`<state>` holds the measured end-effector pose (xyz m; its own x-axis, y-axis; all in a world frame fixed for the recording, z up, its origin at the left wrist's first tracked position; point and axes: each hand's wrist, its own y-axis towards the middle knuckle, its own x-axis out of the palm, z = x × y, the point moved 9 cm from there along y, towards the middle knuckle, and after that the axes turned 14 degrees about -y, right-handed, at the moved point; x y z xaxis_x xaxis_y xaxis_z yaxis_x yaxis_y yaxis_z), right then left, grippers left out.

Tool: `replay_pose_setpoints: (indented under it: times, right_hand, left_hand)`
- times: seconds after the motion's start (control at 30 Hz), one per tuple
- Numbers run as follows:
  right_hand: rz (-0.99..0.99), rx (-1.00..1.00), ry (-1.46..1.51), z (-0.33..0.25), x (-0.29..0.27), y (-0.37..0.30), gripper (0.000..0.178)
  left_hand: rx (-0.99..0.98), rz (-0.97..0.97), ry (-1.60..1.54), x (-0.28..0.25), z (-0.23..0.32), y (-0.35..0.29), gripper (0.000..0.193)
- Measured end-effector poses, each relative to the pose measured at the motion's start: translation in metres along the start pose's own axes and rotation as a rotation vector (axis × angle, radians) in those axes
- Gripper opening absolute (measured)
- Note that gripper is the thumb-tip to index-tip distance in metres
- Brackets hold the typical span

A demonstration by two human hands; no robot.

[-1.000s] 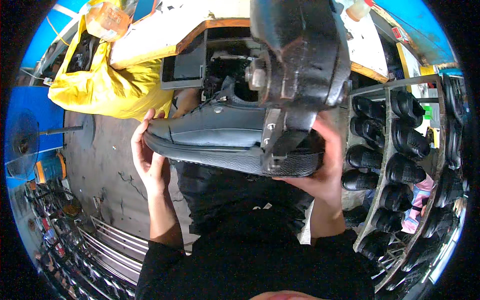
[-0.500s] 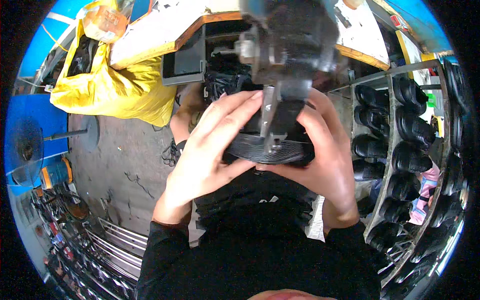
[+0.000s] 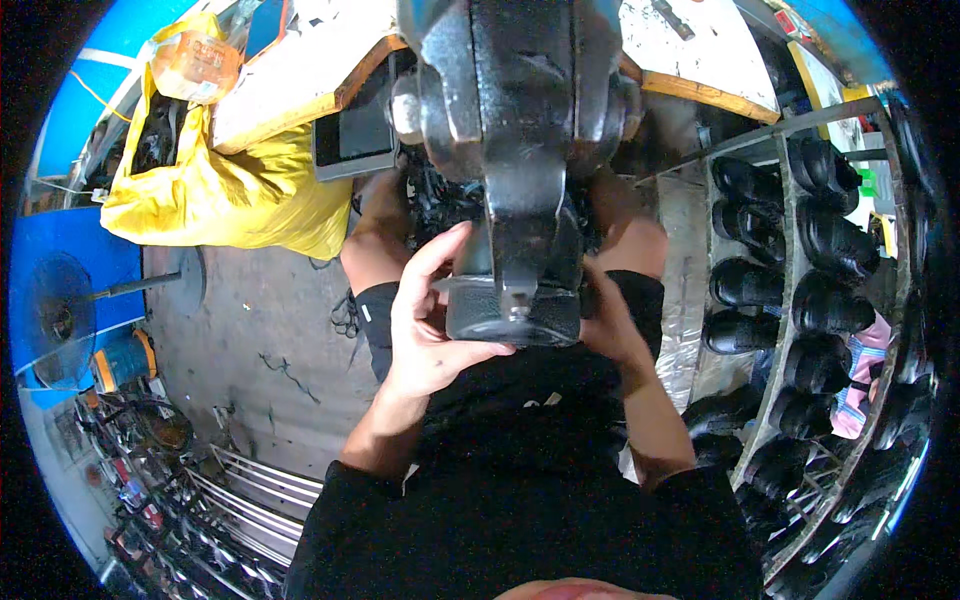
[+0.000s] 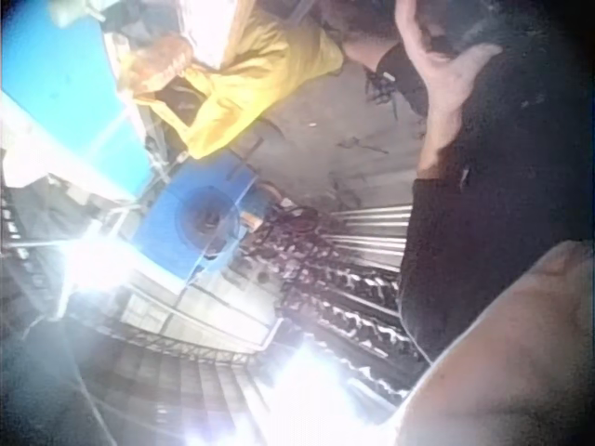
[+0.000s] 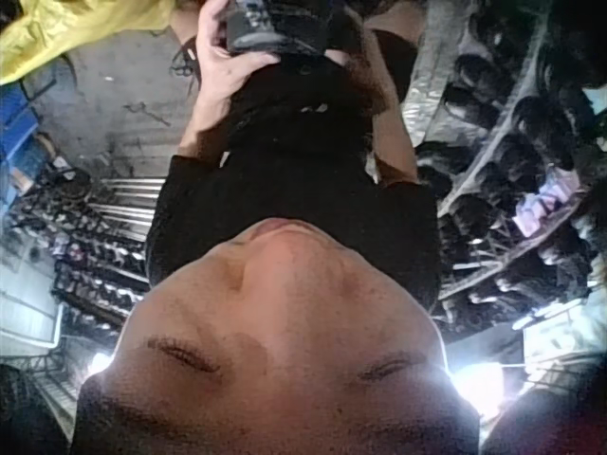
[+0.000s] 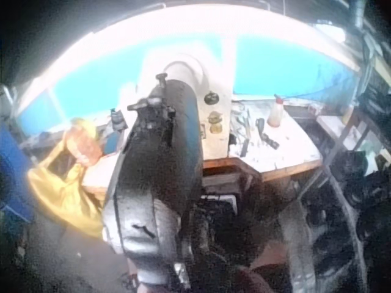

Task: Operating a specialized industrial machine to process and shape black leather shoes in a workshop setting.

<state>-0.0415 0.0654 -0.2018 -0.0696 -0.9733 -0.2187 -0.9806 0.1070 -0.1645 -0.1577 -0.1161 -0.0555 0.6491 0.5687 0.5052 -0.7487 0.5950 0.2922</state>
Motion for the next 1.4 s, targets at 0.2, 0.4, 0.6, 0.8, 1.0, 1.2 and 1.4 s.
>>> replay_pose_setpoints:
  times: [0.2,0.4,0.6,0.8,1.0,1.2,1.4]
  right_hand:
    - [0.184,-0.117,-0.266,-0.053,-0.106,-0.013,0.095]
    - [0.215,-0.443,-0.779,-0.19,-0.149,-0.017,0.095]
    - [0.193,-0.161,-0.932,-0.239,-0.133,-0.031,0.105]
    - [0.218,0.248,-0.583,-0.114,-0.1,-0.158,0.087]
    - [1.007,0.736,-0.225,-0.019,-0.014,-0.429,0.076]
    - [1.813,1.182,-0.555,0.046,0.028,-0.607,0.078]
    - [1.335,1.465,-1.091,0.148,-0.069,-0.638,0.087]
  left_hand:
    - [-0.338,0.282,-0.192,-0.001,-0.035,-0.013,0.119]
    - [-0.325,0.384,-0.312,0.004,-0.041,-0.025,0.127]
    - [-0.349,0.422,-0.299,-0.016,-0.054,-0.022,0.121]
    - [-0.66,-0.017,0.133,-0.018,-0.119,-0.008,0.061]
    - [-0.649,-0.406,0.844,-0.032,-0.2,-0.047,0.048]
    - [-0.653,-0.568,0.836,0.007,-0.204,-0.075,0.051]
    - [-0.693,-0.61,0.882,0.017,-0.201,-0.083,0.051]
